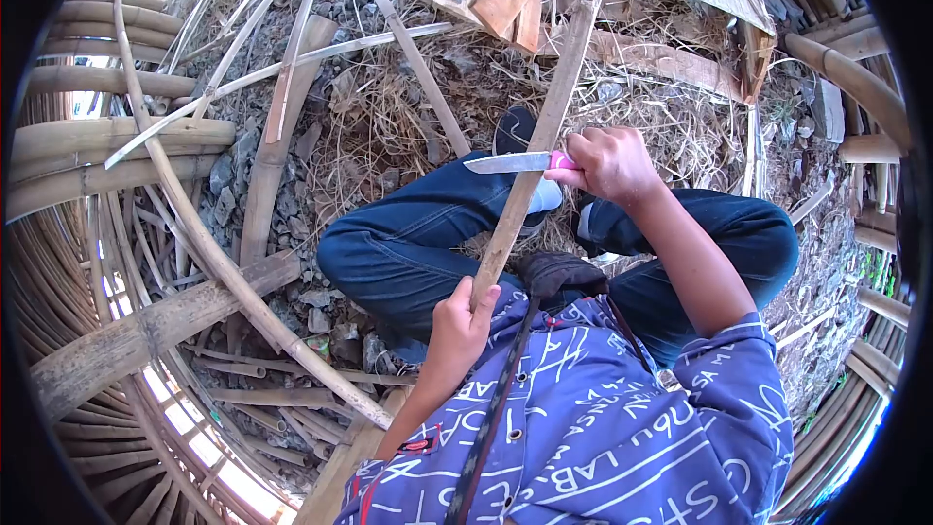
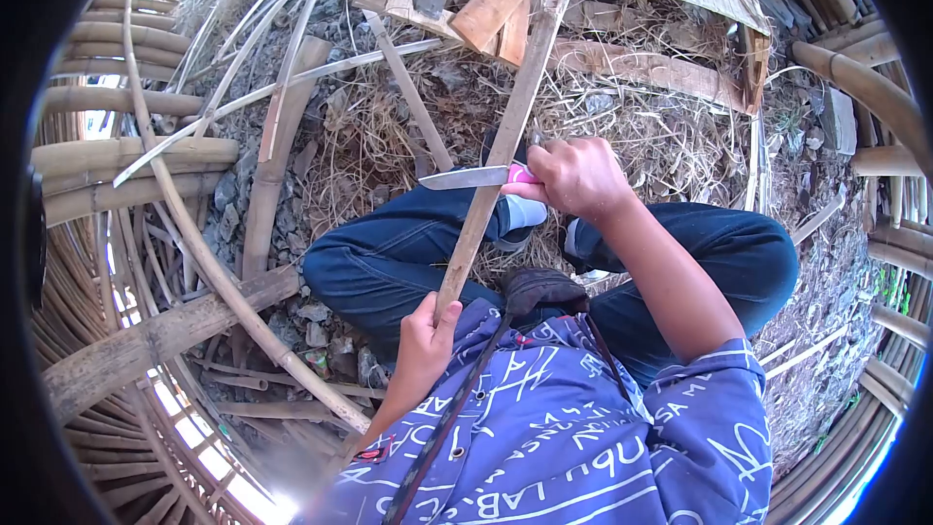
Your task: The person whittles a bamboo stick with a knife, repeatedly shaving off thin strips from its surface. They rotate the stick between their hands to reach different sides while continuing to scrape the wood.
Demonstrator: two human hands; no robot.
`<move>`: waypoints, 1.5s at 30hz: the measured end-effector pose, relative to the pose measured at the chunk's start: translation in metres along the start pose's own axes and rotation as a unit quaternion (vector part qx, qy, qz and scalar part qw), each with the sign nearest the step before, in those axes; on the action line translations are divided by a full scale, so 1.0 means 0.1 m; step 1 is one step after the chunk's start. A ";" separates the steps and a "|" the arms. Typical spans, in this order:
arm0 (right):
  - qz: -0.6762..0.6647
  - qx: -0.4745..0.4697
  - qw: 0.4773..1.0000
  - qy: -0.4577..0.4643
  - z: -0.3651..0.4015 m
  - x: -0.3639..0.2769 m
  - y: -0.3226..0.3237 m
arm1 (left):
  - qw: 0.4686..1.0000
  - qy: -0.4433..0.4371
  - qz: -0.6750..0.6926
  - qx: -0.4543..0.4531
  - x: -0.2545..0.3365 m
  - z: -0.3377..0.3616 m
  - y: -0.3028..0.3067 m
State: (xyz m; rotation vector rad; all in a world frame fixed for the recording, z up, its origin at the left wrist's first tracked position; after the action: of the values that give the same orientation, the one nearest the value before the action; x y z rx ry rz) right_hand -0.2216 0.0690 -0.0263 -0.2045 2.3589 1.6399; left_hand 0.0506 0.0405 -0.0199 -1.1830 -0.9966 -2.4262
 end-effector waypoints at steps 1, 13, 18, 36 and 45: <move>0.017 -0.001 1.000 0.001 0.00 -0.01 0.00 | 1.000 -0.002 -0.003 0.002 0.01 0.00 0.01; 0.061 0.079 0.962 -0.254 0.00 0.60 0.61 | 0.999 0.040 0.017 0.018 -0.12 -0.05 0.24; -0.043 0.020 0.990 -0.136 -0.02 0.02 0.25 | 0.999 0.025 0.005 0.032 -0.08 -0.11 0.14; 0.104 0.030 0.936 -0.335 -0.07 1.22 0.66 | 0.999 0.037 0.007 0.014 -0.19 0.11 -0.04; -0.157 0.023 0.943 -0.293 0.08 0.06 0.42 | 0.988 0.112 0.105 -0.035 -0.24 0.02 -0.08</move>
State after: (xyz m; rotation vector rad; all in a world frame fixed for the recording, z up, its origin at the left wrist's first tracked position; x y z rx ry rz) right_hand -0.2373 0.0916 0.0068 -0.0632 1.8035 1.2692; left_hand 0.0626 0.0459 -0.0413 -0.9564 -0.6911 -2.3766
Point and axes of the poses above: each hand's wrist, its own z-axis away from the middle knuckle, its own y-axis out of the back of the hand, x = y × z, the point moved 4 cm from there along -z, towards the middle knuckle, and after that the axes turned 1 degree about z, right-handed, at the moved point
